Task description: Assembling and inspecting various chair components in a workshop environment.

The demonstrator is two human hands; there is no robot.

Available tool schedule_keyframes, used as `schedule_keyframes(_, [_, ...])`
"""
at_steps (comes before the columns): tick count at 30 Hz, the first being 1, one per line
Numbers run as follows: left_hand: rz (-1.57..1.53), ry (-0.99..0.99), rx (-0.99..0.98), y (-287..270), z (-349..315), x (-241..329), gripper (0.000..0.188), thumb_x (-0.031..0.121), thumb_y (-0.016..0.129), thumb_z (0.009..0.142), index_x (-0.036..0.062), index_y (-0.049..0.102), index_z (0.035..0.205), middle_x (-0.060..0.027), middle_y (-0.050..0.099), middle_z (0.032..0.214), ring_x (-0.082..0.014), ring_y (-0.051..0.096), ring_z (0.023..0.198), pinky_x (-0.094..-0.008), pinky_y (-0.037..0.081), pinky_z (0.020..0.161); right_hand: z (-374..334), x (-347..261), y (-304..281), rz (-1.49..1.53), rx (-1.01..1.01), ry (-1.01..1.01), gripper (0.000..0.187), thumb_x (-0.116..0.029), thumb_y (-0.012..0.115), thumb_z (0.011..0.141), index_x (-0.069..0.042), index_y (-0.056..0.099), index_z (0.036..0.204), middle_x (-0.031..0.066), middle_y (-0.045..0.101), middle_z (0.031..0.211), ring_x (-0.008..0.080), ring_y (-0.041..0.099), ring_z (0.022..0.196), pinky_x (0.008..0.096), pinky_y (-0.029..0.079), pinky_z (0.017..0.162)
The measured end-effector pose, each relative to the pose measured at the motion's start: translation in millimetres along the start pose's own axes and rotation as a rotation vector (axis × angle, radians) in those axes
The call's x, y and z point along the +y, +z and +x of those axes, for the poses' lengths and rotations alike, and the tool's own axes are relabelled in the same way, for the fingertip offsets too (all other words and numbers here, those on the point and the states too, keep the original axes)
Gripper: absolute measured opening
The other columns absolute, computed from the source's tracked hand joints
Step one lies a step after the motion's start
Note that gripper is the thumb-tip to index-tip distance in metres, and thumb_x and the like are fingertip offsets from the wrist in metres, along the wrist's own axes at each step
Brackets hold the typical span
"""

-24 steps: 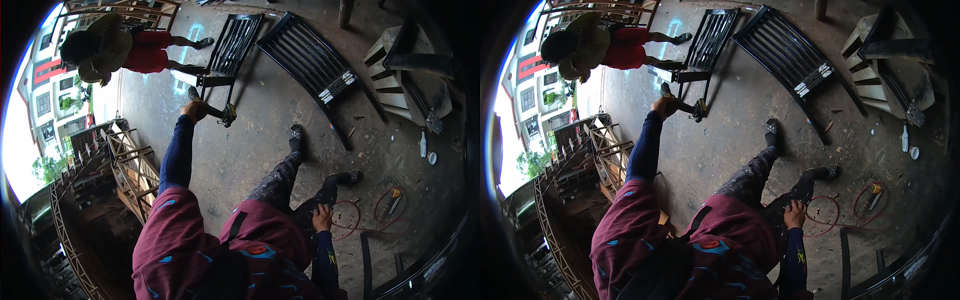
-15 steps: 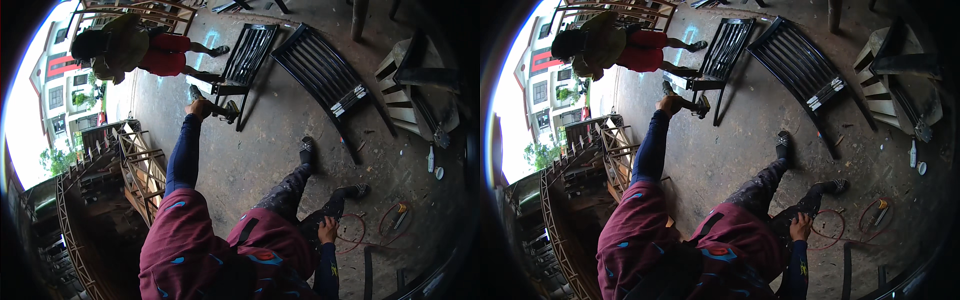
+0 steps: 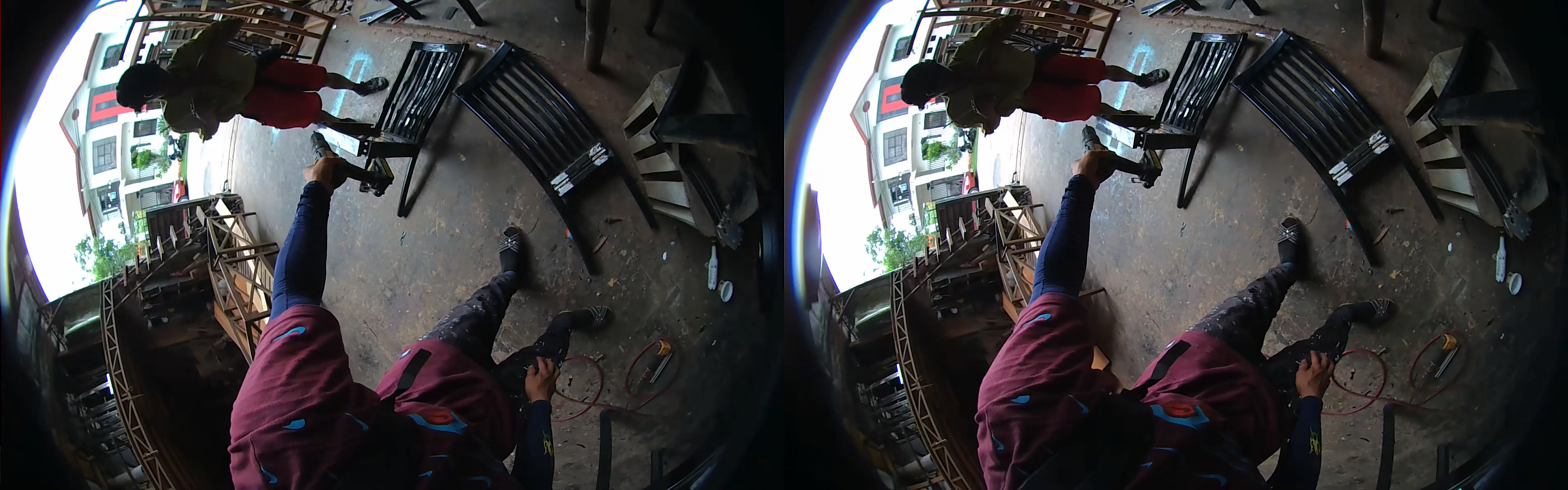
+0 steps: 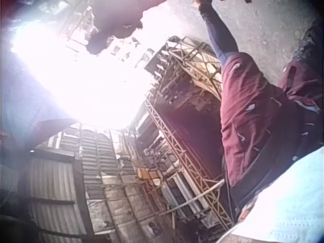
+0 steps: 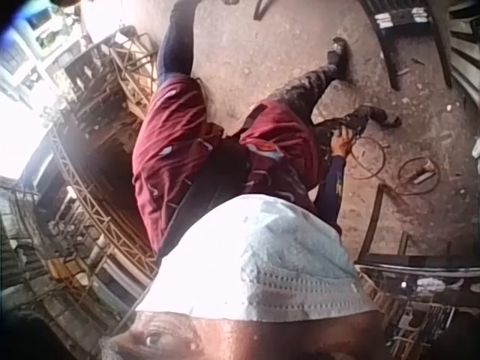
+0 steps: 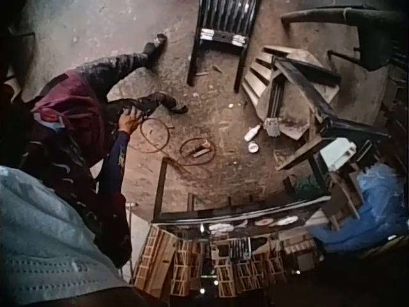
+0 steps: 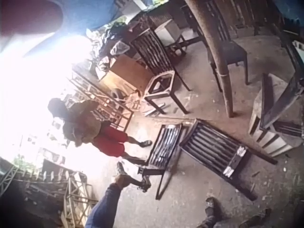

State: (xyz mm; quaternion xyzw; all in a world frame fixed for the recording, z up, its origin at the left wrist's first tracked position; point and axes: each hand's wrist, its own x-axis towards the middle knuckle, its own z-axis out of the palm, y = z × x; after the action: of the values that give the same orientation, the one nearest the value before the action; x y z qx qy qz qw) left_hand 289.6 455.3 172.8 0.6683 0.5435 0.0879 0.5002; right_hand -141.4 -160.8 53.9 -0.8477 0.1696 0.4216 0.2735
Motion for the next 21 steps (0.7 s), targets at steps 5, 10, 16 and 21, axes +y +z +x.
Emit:
schedule_keyframes(5, [-0.005, -0.04, -0.03, -7, -5, -13, 0.035, 0.0, 0.081, 0.069, -0.0083, 0.063, 0.097, -0.0148, 0.068, 0.088, -0.0262, 0.071, 0.072, -0.0371, 0.061, 0.066, 0, -3, -2, 0.012, -0.022, -0.032, 0.04, -0.024, 0.063, 0.092, -0.01, 0.063, 0.13, 0.0138, 0.051, 0.142, 0.0388, 0.041, 0.133, 0.0486, 0.041, 0.109])
schedule_keyframes(10, [0.1, 0.005, -0.044, -19, -35, -1, 0.034, -0.001, 0.081, 0.066, -0.0111, 0.064, 0.095, -0.0136, 0.069, 0.087, -0.0236, 0.07, 0.068, -0.0345, 0.06, 0.064, -5, 13, -3, 0.058, -0.046, 0.024, 0.041, -0.026, 0.06, 0.096, -0.011, 0.059, 0.134, 0.0142, 0.048, 0.146, 0.04, 0.039, 0.136, 0.0492, 0.038, 0.112])
schedule_keyframes(16, [-0.032, 0.088, -0.209, -143, 37, 168, 0.014, 0.006, 0.072, 0.077, 0.0028, 0.065, 0.088, -0.0091, 0.066, 0.08, -0.0217, 0.066, 0.064, -0.035, 0.058, 0.058, 8, 9, -14, 0.044, -0.038, -0.04, 0.042, -0.025, 0.06, 0.096, -0.009, 0.058, 0.134, 0.0178, 0.047, 0.145, 0.0411, 0.038, 0.136, 0.0515, 0.037, 0.111])
schedule_keyframes(21, [0.158, 0.117, -0.288, -78, -5, 147, 0.012, 0.006, 0.07, 0.079, 0.001, 0.065, 0.089, -0.0048, 0.06, 0.066, -0.0161, 0.057, 0.048, -0.0306, 0.055, 0.05, -1, -25, -54, -0.105, -0.061, 0.12, 0.037, -0.019, 0.064, 0.092, -0.007, 0.062, 0.127, 0.0156, 0.053, 0.138, 0.0389, 0.044, 0.131, 0.0533, 0.045, 0.101])
